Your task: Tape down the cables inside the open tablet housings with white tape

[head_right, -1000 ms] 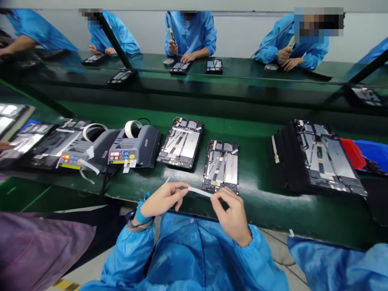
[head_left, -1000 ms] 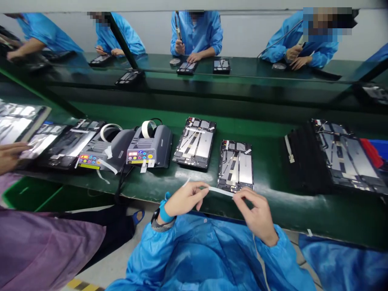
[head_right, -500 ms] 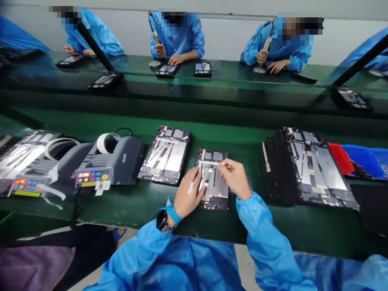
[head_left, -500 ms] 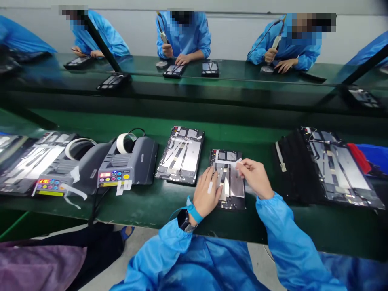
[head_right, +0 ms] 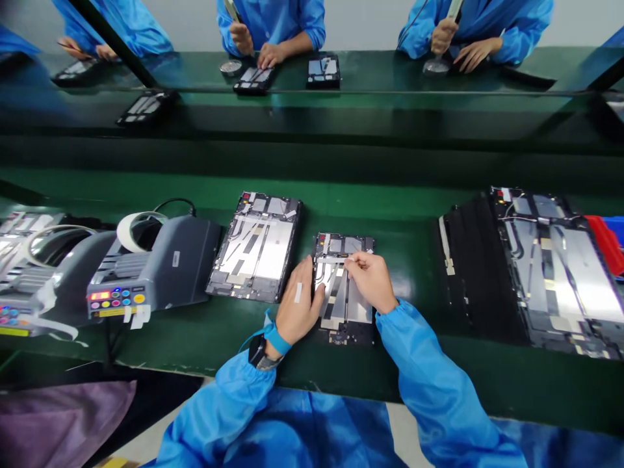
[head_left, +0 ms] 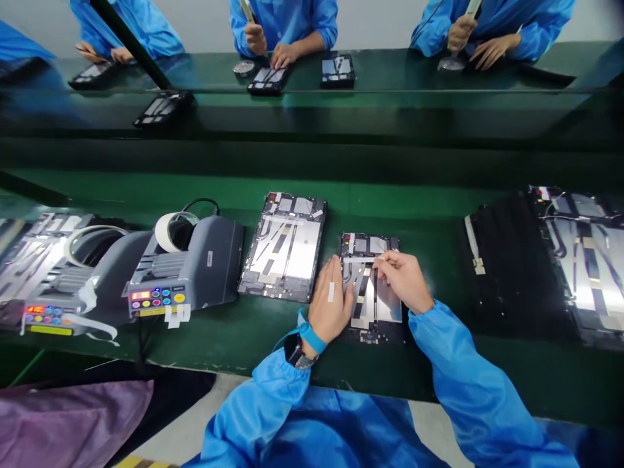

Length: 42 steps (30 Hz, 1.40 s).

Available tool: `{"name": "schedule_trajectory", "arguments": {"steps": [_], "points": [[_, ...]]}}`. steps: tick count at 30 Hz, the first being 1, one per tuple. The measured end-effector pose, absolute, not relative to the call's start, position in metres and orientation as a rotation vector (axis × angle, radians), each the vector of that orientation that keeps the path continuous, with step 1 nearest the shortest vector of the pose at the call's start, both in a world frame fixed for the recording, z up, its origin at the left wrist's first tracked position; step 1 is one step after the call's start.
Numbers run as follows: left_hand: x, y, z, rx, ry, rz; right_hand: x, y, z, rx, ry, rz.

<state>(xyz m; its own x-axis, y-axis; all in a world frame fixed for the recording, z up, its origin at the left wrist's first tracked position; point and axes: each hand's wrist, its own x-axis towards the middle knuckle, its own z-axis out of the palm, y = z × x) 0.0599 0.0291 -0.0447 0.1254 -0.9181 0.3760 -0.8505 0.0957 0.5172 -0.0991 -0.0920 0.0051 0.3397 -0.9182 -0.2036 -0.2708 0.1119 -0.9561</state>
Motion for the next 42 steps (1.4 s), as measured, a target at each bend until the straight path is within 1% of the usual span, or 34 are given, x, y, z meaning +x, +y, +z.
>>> {"name": "schedule_trajectory", "arguments": {"steps": [12,21,26,33,42], "points": [[0.058,0.028,-0.036,1.827,-1.776,-0.154,-0.096,-0.089,-0.007,-1.433,1.201,-0.738],[0.058,0.027,-0.041,1.821,-1.769,-0.111,-0.098,-0.088,-0.004,-1.419,1.142,-0.796],[0.057,0.027,-0.042,1.815,-1.734,-0.134,-0.097,-0.087,-0.009,-1.451,1.167,-0.757],[0.058,0.025,-0.039,1.864,-1.815,-0.112,-0.096,-0.088,-0.012,-1.464,1.200,-0.745],[0.055,0.019,-0.037,1.968,-1.890,0.058,-0.096,-0.087,-0.012,-1.451,1.176,-0.739]]}}
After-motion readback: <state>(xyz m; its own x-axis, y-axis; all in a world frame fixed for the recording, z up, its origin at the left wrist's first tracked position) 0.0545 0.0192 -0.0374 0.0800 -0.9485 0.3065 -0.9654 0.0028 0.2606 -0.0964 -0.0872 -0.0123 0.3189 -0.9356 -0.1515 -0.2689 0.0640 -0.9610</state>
